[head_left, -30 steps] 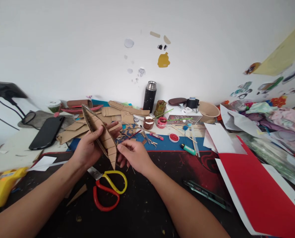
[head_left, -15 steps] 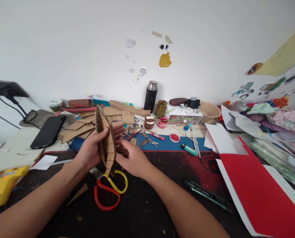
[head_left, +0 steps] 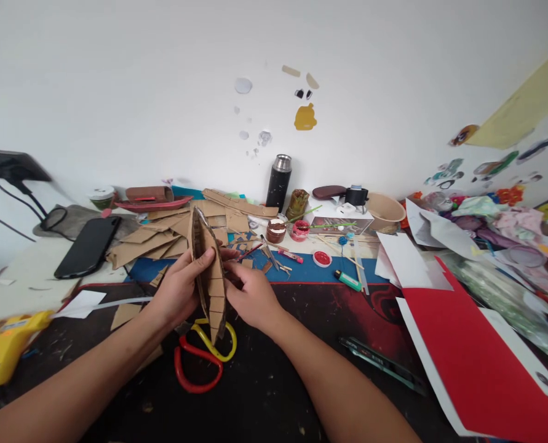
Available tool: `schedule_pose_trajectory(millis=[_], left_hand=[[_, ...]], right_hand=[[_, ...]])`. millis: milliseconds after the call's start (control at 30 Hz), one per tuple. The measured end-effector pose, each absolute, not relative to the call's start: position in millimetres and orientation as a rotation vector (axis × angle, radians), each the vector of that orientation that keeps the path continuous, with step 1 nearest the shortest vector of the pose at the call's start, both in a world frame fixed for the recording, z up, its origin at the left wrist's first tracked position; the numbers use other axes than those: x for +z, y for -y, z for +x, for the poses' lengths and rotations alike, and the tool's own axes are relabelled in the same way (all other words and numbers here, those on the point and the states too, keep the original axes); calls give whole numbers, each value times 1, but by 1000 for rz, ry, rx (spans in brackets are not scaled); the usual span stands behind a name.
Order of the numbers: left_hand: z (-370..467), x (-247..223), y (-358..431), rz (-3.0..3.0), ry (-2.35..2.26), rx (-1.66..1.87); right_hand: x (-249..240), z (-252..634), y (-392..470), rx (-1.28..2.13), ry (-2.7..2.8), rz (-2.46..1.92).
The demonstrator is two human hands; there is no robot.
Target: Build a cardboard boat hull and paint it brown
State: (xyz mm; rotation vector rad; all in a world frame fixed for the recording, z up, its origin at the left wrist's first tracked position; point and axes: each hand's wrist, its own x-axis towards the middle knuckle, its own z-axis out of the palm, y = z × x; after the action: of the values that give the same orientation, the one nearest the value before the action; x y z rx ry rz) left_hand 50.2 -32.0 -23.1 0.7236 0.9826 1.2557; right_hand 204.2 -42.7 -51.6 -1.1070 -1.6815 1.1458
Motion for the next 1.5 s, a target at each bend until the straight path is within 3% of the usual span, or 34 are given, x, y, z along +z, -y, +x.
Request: schedule_pose_trajectory(millis=[300, 533, 967, 1500], left_hand=[[44, -21, 21, 720, -1086, 1442], [50, -35, 28, 747, -1117, 1366], [44, -29, 16, 469, -1117, 1479], [51, -32, 23, 437, -1134, 1410]], right_hand=[[-52, 212, 44, 1066, 1569, -1137], [-59, 203, 45, 1024, 1547, -1204], [-46, 207, 44, 1885, 896, -903], [-58, 206, 39, 2067, 821, -1091]])
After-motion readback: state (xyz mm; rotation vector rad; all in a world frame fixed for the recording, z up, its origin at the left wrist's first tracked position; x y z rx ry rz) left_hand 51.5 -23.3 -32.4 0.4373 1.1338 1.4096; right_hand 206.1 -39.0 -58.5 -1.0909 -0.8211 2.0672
